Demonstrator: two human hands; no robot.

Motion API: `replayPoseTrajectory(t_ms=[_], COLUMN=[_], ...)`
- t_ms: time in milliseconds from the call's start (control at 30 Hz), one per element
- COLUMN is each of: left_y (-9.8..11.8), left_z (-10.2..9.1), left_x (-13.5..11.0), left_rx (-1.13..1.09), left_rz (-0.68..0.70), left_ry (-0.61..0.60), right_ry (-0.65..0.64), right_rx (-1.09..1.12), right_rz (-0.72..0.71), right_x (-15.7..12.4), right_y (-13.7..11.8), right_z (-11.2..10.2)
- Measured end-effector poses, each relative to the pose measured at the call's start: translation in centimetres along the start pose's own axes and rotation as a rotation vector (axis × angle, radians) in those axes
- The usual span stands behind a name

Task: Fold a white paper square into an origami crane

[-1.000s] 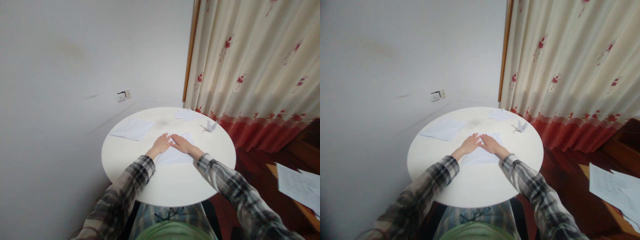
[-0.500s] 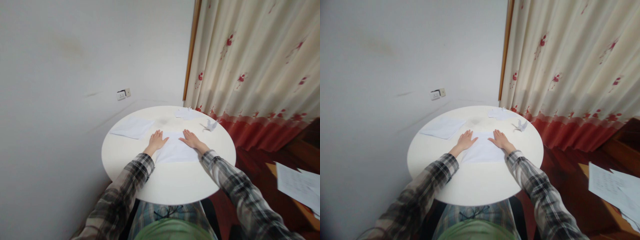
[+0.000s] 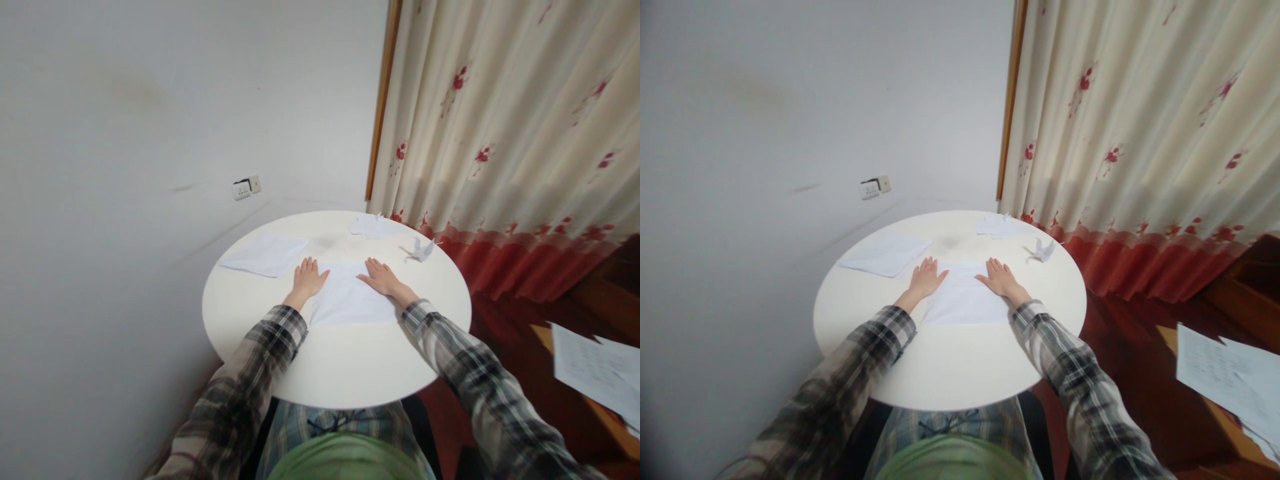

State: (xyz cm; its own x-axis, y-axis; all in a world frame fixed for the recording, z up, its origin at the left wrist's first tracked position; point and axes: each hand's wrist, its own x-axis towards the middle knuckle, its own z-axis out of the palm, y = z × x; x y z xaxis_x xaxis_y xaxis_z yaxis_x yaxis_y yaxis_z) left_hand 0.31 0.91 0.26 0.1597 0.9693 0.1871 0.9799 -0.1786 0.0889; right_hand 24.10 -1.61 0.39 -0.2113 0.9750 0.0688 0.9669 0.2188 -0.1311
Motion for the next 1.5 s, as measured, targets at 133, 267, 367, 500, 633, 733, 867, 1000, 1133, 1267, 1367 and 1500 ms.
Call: replayPoseTrajectory(t_ms=[133,267,367,500,633,733,867,1000,1133,1267,1367,1500], left_y=[1.3,4.5,6.8,7.9,8.3,8.7,8.9,8.7,8.2,6.2,4.2,2.6], left_z=[-1.1,-1.6,-1.1,-0.6,-0.8,-1.0,-1.5,-2.4,-2.3,-1.2,-0.6,-0.1], left_x=[-0.6,-2.1,-3.6,-5.2,-6.5,-7.7,-8.7,-8.2,-6.2,-3.6,-2.1,-1.1], left_rx=[0.007,-0.056,-0.084,-0.101,-0.126,-0.162,-0.210,-0.287,-0.347,-0.251,-0.151,-0.072], left_rz=[0.103,0.383,0.501,0.555,0.644,0.721,0.823,0.950,0.877,0.705,0.521,0.362], left_ry=[0.227,0.126,-0.035,-0.084,-0.121,-0.144,-0.212,-0.301,-0.275,-0.223,-0.172,-0.121], right_ry=[0.008,0.045,0.076,0.054,0.047,0.051,0.053,0.068,0.087,0.076,0.074,0.141], right_rx=[0.002,0.000,-0.002,-0.009,-0.015,-0.015,0.003,0.015,0.007,0.010,0.011,-0.022], right_rz=[0.014,0.077,0.105,0.105,0.081,0.080,0.083,0.078,0.059,0.066,0.072,0.074], right_x=[-0.1,-0.2,-0.2,-0.1,0.0,0.1,0.2,0.4,0.3,0.2,0.0,-0.3], right_y=[-0.2,-0.9,-1.3,-1.1,-0.7,-0.5,-0.2,0.1,0.3,0.3,0.3,0.0], right_z=[-0.3,-0.3,-0.1,-0.1,0.0,0.1,0.3,0.4,0.3,0.2,0.1,-0.1])
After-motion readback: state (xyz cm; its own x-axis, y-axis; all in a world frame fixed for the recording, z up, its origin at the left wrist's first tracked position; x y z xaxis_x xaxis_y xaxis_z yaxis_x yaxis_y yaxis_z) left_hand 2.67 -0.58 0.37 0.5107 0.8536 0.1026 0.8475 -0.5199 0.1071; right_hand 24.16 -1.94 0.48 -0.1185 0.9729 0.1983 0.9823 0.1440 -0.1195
